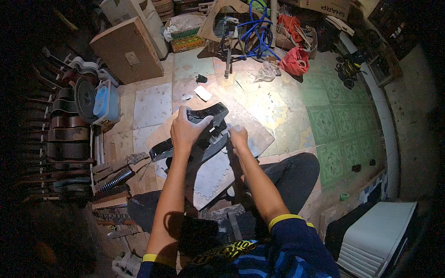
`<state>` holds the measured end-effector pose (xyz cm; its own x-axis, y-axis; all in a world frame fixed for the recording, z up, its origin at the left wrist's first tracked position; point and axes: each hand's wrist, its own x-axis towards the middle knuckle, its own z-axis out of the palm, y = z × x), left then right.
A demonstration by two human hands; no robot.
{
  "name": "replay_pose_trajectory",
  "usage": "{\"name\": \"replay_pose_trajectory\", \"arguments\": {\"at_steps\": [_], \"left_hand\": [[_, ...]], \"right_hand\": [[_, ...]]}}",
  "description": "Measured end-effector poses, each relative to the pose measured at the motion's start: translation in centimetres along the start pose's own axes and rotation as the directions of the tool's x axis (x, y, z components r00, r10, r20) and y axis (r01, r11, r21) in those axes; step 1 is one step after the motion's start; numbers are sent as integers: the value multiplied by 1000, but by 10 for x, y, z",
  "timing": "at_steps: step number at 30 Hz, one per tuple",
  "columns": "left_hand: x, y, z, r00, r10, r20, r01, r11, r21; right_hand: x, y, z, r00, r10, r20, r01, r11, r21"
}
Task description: The person sands the surface of a dark guitar body with a piece of sandpaper and a cloth while sitting on the floor.
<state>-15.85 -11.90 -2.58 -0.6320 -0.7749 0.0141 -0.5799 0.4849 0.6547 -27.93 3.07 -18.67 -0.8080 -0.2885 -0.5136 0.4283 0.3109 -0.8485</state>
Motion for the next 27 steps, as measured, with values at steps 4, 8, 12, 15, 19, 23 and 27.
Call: {"name": "replay_pose_trajectory", "arguments": {"at_steps": [4, 8, 12, 15, 19, 23, 27], "left_hand": [[0, 5, 3, 1000, 18, -15, -18, 1000, -2], [0, 2, 3, 1000, 11, -7, -11, 1000, -7], [-1, 0, -1, 999, 23, -37, -23, 1000, 9], [-2, 13, 5, 998, 43, -40, -43, 999, -12], [-1, 5, 1, 1000, 19, -10, -19, 1000, -3], [-2, 2, -1, 999, 14, -42, -15, 1000, -5], [-3, 14, 8, 999, 48, -21, -49, 997, -53]], "right_hand": [[14, 15, 0, 989, -139, -58, 135, 989, -62], [-4, 16, 10, 957, -262, -126, 244, 960, -138], [9, 0, -1, 1000, 31, -3, -31, 997, -76], [4, 20, 5, 940, -313, -133, 293, 945, -146], [4, 1, -1, 996, -62, -61, 64, 998, 22], [-1, 2, 4, 988, -146, 42, 147, 989, -27], [12, 22, -5, 928, -340, -154, 311, 932, -186]]}}
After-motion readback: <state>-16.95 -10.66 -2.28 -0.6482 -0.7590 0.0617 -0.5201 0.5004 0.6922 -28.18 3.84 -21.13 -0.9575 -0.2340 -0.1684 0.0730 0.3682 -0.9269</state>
